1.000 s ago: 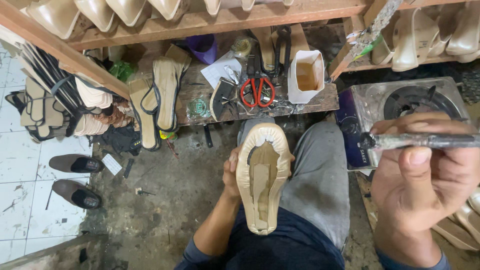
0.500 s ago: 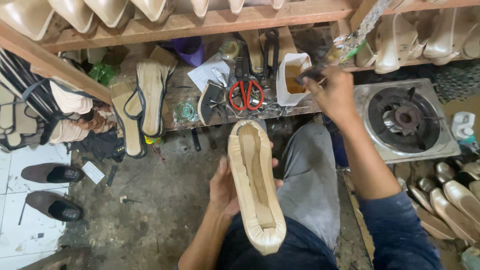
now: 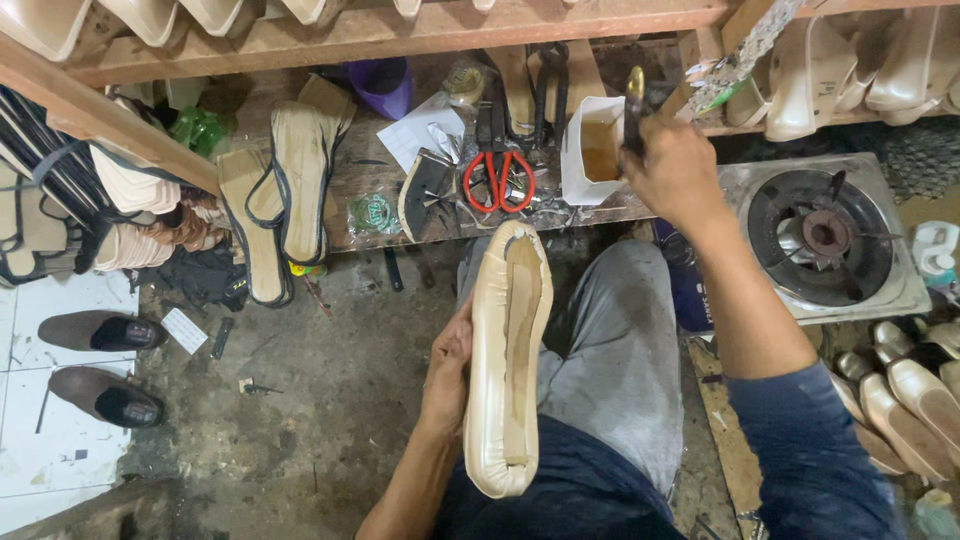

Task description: The person applies adhesive to the inner seam of a beige shoe last using a brush, repeatedly dipping the brush into a container of glue. The person works on one last at a time, rotating it to cover the seam, then places it on a shelf and picks up another last to continue the process.

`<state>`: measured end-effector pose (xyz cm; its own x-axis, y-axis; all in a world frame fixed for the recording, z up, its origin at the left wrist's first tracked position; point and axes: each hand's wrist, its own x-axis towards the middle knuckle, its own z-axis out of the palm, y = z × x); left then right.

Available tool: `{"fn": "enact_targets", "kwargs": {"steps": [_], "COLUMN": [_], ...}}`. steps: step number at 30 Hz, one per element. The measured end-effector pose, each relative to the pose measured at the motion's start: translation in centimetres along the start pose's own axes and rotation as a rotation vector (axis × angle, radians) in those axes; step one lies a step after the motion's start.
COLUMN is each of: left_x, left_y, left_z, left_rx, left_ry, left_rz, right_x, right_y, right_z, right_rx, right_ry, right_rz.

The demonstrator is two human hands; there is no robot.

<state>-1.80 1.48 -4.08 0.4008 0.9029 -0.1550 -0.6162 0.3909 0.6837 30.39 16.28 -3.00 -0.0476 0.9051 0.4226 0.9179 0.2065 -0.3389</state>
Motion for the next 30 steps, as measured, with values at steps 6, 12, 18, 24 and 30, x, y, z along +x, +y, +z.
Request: {"fn": "enact_targets", "kwargs": {"steps": [6,12,18,24,30], "left_x": [0.9,0.9,-0.3,-0.8,-1.1], "left_y": [-1.1,-0.5,0.5,0.9,1.2], "left_z": [-0.2,1.2,1.8,2.1,2.6], "left_rx": [0.143,0.144,0.198,0.297,0.277], "left_ry": [0.029,-0.058,-0.101,-0.11,-0.156], "left_rz": [0.126,0.139,0.132,0.141,0.143], "right_x": [-7.2,-10.6,-9.9,-9.5,-9.5], "right_y": [-9.0,-15.5,-15.6,-15.3,-14.9], "right_z": [-6.8,-8.2,-10.6,-12.4,-12.7], "right_rx": [0.831,0.804,0.706,0.644,0.627], "right_ry": [0.121,0.331,0.252,0.222,0.233], "right_rz": [0.286,0.035,-0.086,-0.159,-0.219]}}
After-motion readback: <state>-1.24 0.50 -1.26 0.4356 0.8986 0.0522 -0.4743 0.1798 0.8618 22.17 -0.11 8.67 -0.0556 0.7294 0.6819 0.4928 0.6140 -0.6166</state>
